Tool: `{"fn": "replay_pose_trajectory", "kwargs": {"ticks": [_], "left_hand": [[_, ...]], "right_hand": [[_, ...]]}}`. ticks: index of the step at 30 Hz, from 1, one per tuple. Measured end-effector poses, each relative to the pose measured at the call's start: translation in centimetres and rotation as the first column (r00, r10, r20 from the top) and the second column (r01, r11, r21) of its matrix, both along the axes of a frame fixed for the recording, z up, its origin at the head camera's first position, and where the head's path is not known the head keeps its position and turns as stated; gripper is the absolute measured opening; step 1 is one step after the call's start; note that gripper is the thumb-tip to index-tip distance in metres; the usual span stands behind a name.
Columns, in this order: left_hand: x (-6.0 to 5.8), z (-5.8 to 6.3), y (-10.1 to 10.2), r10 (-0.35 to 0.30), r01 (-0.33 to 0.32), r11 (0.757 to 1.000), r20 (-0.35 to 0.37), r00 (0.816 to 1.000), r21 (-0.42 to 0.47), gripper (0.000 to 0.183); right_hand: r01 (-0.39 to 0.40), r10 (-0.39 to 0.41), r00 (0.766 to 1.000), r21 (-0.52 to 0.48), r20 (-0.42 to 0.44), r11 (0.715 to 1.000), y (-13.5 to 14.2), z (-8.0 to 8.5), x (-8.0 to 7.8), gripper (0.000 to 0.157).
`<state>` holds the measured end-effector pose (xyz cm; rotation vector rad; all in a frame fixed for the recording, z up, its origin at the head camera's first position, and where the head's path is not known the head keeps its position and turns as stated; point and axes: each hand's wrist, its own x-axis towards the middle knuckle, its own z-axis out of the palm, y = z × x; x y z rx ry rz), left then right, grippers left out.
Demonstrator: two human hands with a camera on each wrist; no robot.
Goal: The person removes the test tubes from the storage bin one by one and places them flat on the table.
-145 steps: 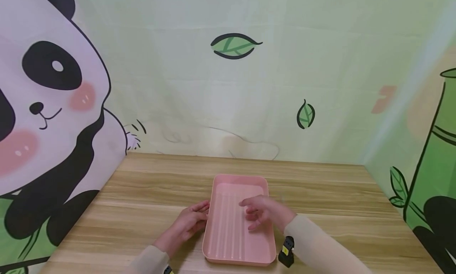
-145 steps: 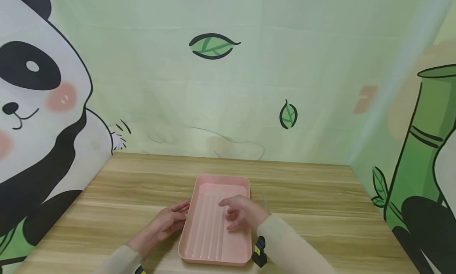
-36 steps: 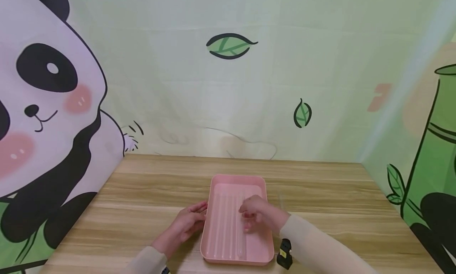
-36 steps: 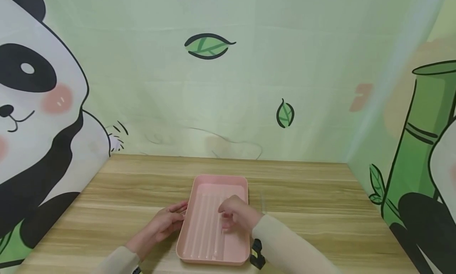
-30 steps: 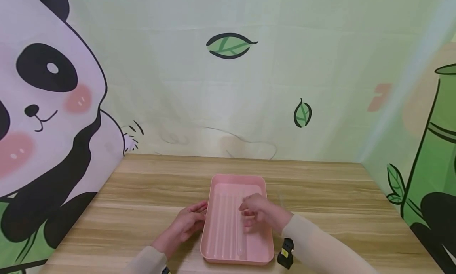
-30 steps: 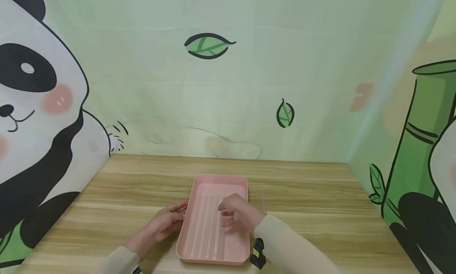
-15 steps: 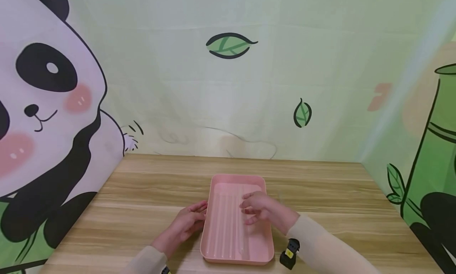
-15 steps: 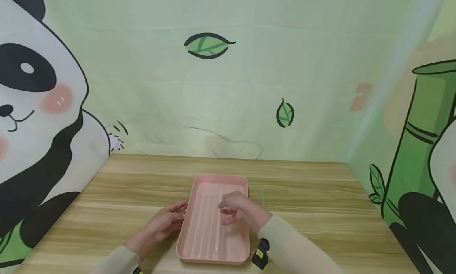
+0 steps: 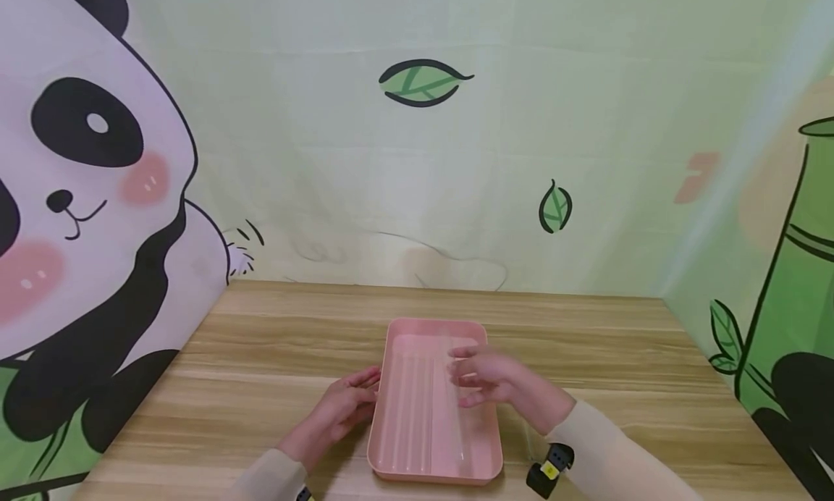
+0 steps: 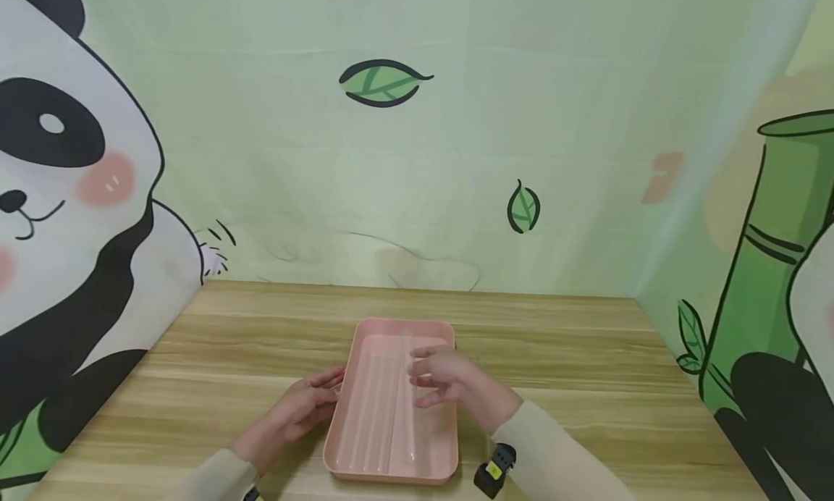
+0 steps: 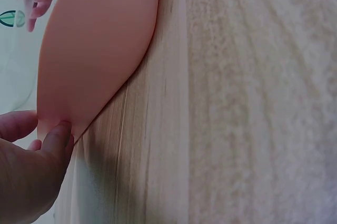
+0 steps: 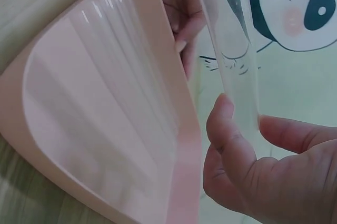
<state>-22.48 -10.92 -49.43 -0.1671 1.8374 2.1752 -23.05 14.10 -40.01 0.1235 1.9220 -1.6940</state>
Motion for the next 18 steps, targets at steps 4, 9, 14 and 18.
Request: {"fn": "replay_pose_trajectory", "kwargs": {"ticks": [4, 9, 14, 18], "left_hand": [[0.0, 0.1, 0.1, 0.023, -0.023, 1.000, 0.007, 1.000, -0.004, 0.061], [-0.1, 0.1, 0.1, 0.042, -0.041, 0.999, 0.009, 0.999, -0.004, 0.060], [-0.1, 0.1, 0.1, 0.041, -0.041, 0.999, 0.014, 0.999, -0.004, 0.060], [0.0, 0.1, 0.2, 0.040, -0.040, 0.999, 0.016, 0.999, -0.003, 0.060]], "right_hand": [[-0.017, 0.017, 1.000, -0.027, -0.003, 0.999, 0.6, 0.2, 0.1, 0.055], [-0.030, 0.030, 1.000, -0.065, -0.005, 0.997, 1.1, 0.4, 0.3, 0.055], [-0.058, 0.056, 0.998, -0.123, -0.020, 0.991, 1.9, 0.5, 0.4, 0.054], [-0.087, 0.082, 0.996, -0.153, -0.043, 0.984, 2.6, 0.6, 0.5, 0.053]]}}
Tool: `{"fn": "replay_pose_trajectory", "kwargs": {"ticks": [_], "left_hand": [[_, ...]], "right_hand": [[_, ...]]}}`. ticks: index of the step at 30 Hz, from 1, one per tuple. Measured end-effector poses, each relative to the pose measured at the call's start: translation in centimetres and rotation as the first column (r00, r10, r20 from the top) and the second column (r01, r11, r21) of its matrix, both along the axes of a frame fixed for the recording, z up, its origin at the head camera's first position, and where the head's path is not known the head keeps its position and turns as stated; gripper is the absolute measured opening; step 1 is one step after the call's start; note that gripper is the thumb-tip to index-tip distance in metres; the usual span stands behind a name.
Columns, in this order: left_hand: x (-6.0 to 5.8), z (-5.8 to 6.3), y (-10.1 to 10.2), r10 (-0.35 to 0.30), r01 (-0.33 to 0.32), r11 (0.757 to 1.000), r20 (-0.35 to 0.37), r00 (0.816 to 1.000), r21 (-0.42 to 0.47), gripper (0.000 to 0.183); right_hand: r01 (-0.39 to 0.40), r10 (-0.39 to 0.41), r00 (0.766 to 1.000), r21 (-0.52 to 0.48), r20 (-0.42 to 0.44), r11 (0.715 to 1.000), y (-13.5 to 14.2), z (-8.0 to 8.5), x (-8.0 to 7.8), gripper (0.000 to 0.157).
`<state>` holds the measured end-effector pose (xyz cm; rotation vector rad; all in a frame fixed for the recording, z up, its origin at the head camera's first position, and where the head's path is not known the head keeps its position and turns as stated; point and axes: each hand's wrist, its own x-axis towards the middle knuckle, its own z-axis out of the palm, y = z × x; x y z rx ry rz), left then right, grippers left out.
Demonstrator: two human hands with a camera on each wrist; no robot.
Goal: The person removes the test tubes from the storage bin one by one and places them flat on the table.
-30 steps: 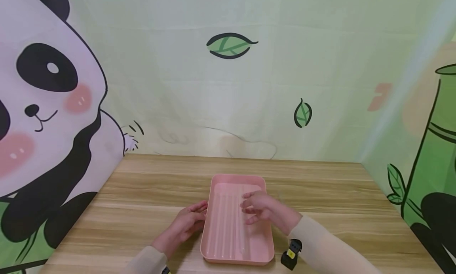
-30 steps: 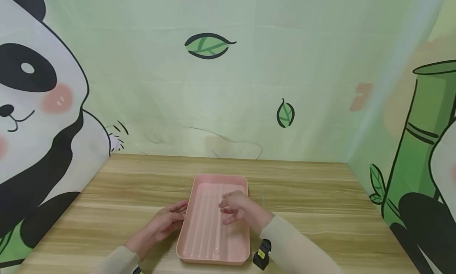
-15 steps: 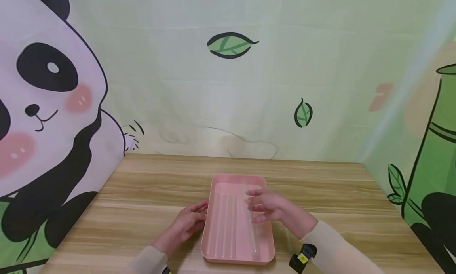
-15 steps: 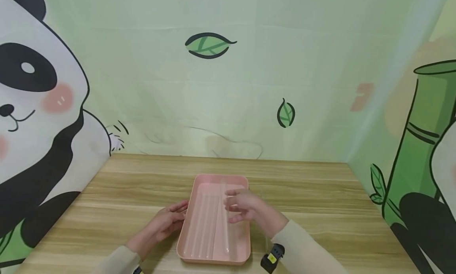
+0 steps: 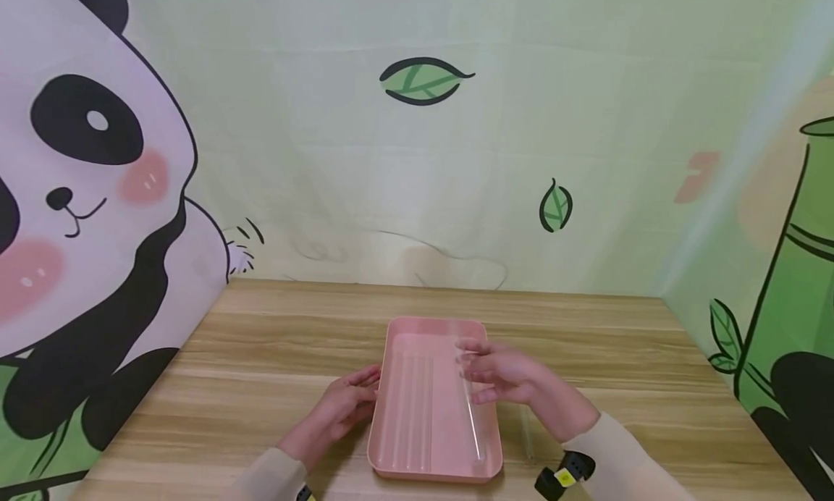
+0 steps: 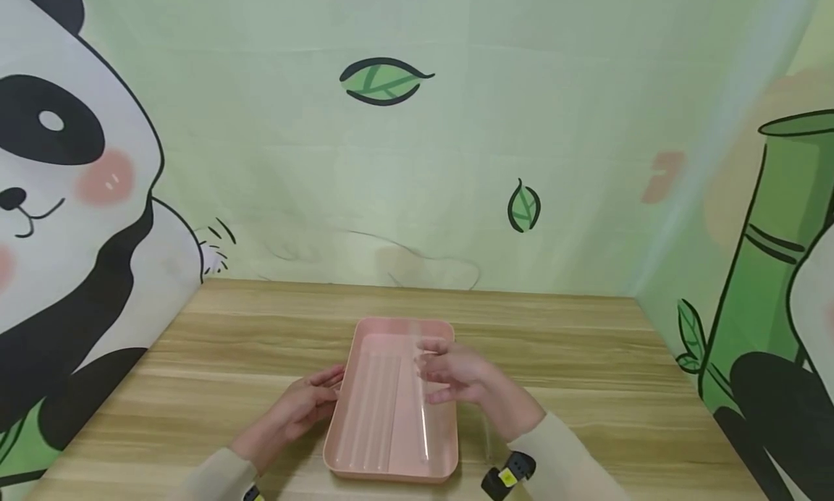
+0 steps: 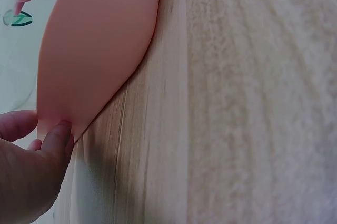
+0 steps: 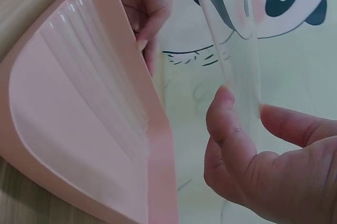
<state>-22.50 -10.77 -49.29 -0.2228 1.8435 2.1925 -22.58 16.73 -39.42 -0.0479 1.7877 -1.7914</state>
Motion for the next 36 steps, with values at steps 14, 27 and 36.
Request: {"fn": "replay_pose_trajectory", "kwargs": {"ticks": [14, 27, 36], "left_hand": [[0.1, -0.2, 0.1, -0.031, 0.031, 0.999, -0.007, 0.999, 0.016, 0.062], [0.0, -0.2, 0.1, -0.001, 0.000, 1.000, 0.009, 1.000, 0.017, 0.061], [-0.1, -0.2, -0.1, -0.016, 0.016, 1.000, -0.005, 1.000, 0.005, 0.060]], "right_hand": [[-0.052, 0.048, 0.996, -0.061, -0.073, 0.997, 2.7, -0.7, 0.9, 0.066], [-0.078, 0.066, 0.995, -0.157, -0.080, 0.985, 6.6, -2.0, 0.8, 0.062], [-0.064, 0.050, 0.995, -0.161, -0.088, 0.985, 9.3, -2.9, 0.5, 0.047]]}}
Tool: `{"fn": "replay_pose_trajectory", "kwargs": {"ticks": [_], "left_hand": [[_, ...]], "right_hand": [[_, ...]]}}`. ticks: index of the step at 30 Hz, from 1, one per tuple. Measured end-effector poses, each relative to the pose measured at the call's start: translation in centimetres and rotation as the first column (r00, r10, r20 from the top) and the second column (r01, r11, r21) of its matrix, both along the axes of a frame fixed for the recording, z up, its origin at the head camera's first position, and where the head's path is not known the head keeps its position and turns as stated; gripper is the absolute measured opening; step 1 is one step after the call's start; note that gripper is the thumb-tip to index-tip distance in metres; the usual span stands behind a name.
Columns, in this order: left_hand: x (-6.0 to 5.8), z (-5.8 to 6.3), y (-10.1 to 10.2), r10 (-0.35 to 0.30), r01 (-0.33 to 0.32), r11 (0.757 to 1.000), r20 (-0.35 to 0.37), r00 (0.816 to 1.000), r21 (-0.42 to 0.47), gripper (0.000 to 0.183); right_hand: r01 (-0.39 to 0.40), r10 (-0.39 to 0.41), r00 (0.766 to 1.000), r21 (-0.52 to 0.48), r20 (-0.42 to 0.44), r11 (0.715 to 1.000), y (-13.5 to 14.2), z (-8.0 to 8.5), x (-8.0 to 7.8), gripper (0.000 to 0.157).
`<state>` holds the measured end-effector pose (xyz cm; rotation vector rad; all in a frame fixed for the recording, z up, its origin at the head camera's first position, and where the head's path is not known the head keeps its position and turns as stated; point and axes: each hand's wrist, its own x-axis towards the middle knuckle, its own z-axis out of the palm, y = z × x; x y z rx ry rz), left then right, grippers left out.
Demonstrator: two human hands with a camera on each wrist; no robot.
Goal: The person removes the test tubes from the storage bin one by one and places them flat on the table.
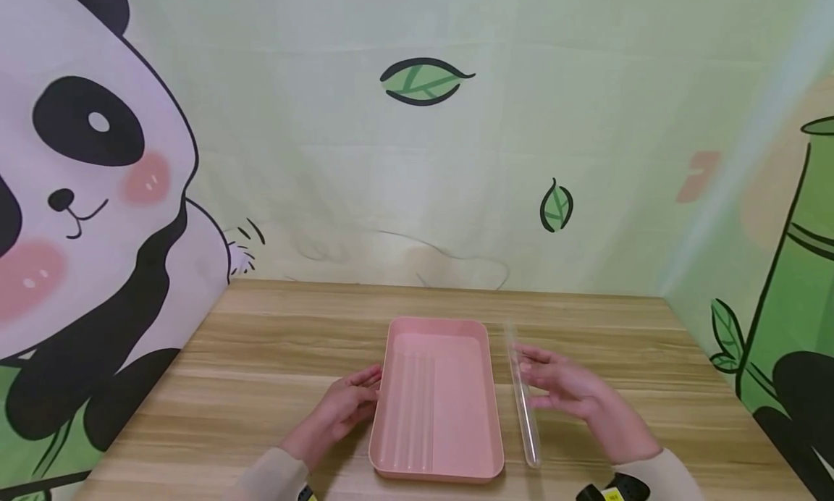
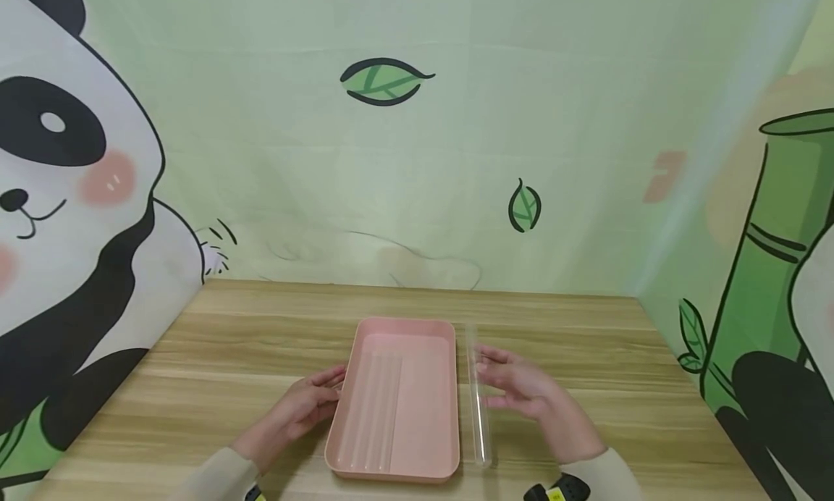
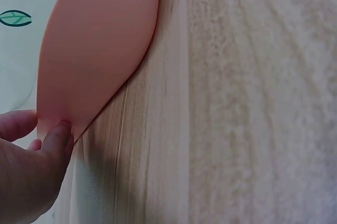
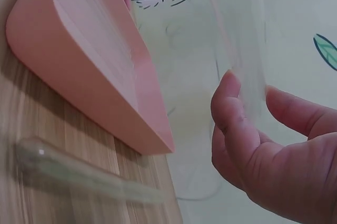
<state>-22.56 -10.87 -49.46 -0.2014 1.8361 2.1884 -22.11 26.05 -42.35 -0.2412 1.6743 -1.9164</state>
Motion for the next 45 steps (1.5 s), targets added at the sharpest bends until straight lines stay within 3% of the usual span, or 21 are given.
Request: {"fn": "replay_pose_trajectory", "kwargs": {"ticks": [4, 13, 25, 45], "left_hand": [[0.1, 0.1, 0.0, -0.009, 0.009, 1.000, -0.008, 1.000, -0.001, 0.061], [-0.1, 0.2, 0.1, 0.017, -0.017, 1.000, 0.000, 1.000, -0.010, 0.060], [0.0, 0.2, 0.2, 0.001, -0.001, 1.000, -0.011, 1.000, -0.007, 0.060], [0.1, 0.0, 0.0, 0.007, -0.007, 1.000, -0.002, 1.000, -0.013, 0.060]], "right_hand": [[0.053, -0.053, 0.999, 0.044, 0.003, 0.998, 0.4, 0.2, 0.3, 0.058], [0.084, -0.084, 0.996, 0.081, -0.009, 0.993, 1.4, -0.7, 0.1, 0.070], [0.196, -0.202, 0.979, 0.172, 0.016, 0.965, 2.2, -1.8, 0.0, 0.067], [0.258, -0.270, 0.963, 0.243, 0.014, 0.935, 2.4, -3.8, -0.9, 0.065]]}}
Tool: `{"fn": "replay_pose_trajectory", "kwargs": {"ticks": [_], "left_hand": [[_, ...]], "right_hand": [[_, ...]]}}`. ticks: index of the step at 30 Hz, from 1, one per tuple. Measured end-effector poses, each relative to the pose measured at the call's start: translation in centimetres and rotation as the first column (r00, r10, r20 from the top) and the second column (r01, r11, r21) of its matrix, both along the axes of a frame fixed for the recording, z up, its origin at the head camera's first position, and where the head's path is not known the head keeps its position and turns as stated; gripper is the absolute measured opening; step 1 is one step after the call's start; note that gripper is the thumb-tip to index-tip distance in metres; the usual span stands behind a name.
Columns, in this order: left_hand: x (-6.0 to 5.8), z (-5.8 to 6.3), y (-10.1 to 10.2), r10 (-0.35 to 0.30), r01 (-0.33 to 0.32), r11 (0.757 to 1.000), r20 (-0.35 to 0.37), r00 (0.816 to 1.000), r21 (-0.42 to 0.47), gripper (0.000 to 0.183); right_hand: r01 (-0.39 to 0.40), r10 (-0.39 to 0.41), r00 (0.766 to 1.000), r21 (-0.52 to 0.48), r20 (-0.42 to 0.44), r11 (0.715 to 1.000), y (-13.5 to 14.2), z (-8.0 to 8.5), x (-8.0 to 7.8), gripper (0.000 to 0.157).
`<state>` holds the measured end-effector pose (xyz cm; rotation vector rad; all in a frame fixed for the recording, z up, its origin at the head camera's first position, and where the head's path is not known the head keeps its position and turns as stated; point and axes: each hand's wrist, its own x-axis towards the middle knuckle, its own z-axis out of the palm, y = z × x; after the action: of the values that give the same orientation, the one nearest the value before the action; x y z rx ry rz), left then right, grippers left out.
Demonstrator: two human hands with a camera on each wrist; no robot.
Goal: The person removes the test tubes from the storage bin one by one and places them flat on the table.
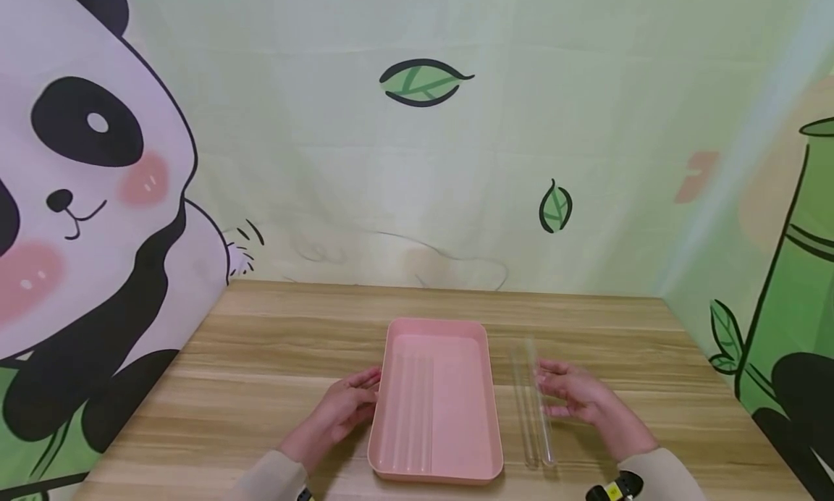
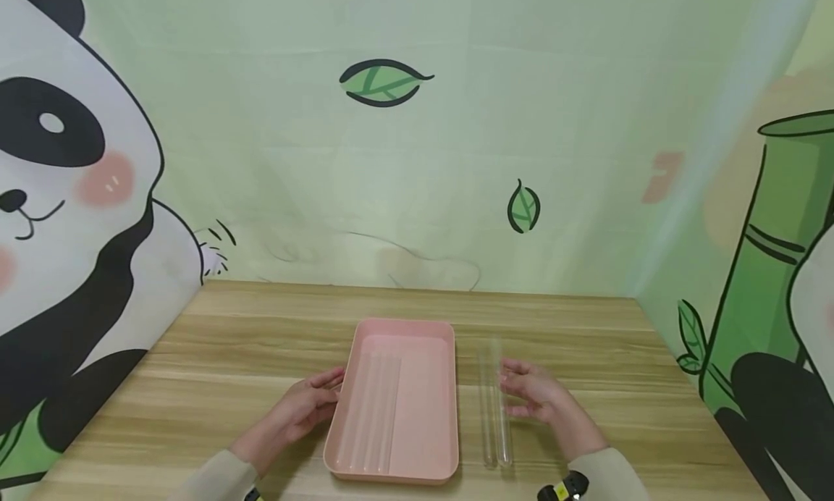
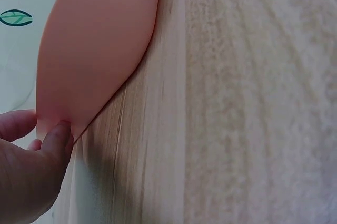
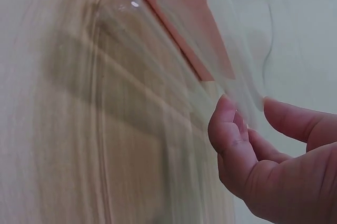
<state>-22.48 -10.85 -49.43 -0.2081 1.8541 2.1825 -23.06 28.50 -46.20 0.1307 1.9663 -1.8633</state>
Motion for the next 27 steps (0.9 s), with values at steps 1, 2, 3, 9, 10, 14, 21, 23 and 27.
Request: {"fn": "replay_pose_trajectory", "kwargs": {"ticks": [1, 2, 3, 9, 10, 14, 21, 23, 27], "left_hand": [[-0.03, -0.04, 0.00, 0.003, -0.003, 1.000, 0.002, 1.000, 0.001, 0.060], [-0.06, -0.03, 0.00, 0.003, -0.003, 1.000, 0.002, 1.000, 0.001, 0.060], [-0.09, -0.05, -0.01, 0.004, -0.004, 1.000, 0.001, 1.000, 0.000, 0.060], [-0.08, 0.03, -0.05, 0.010, -0.010, 1.000, 0.012, 1.000, -0.005, 0.059], [-0.08, 0.04, -0.05, 0.012, -0.012, 1.000, 0.014, 1.000, -0.004, 0.059], [-0.08, 0.08, -0.03, 0.021, -0.021, 1.000, 0.019, 1.000, 0.000, 0.058], [-0.05, 0.23, 0.05, 0.021, -0.021, 1.000, 0.016, 1.000, -0.006, 0.058], [-0.04, 0.23, 0.07, 0.020, -0.020, 1.000, 0.014, 1.000, -0.009, 0.058], [-0.05, 0.14, 0.10, 0.024, -0.024, 1.000, 0.017, 1.000, -0.007, 0.058]], "right_hand": [[0.004, -0.004, 1.000, 0.004, 0.000, 1.000, -0.07, -0.07, -0.04, 0.065], [0.004, -0.004, 1.000, 0.011, 0.000, 1.000, -0.13, -0.14, -0.08, 0.065], [0.006, -0.006, 1.000, 0.018, -0.001, 1.000, -0.19, -0.21, -0.11, 0.065], [0.015, -0.015, 1.000, 0.063, -0.004, 0.998, -0.44, -0.46, -0.32, 0.062], [0.018, -0.018, 1.000, 0.068, -0.004, 0.997, -0.49, -0.46, -0.34, 0.061], [0.018, -0.018, 1.000, 0.091, -0.006, 0.996, -0.60, -0.53, -0.45, 0.062], [0.029, -0.029, 1.000, 0.124, -0.002, 0.992, -0.78, -0.77, -0.67, 0.062], [0.036, -0.036, 0.999, 0.131, 0.000, 0.991, -0.87, -0.81, -0.72, 0.062], [0.048, -0.049, 0.999, 0.141, 0.003, 0.989, -1.03, -0.83, -0.81, 0.062]]}}
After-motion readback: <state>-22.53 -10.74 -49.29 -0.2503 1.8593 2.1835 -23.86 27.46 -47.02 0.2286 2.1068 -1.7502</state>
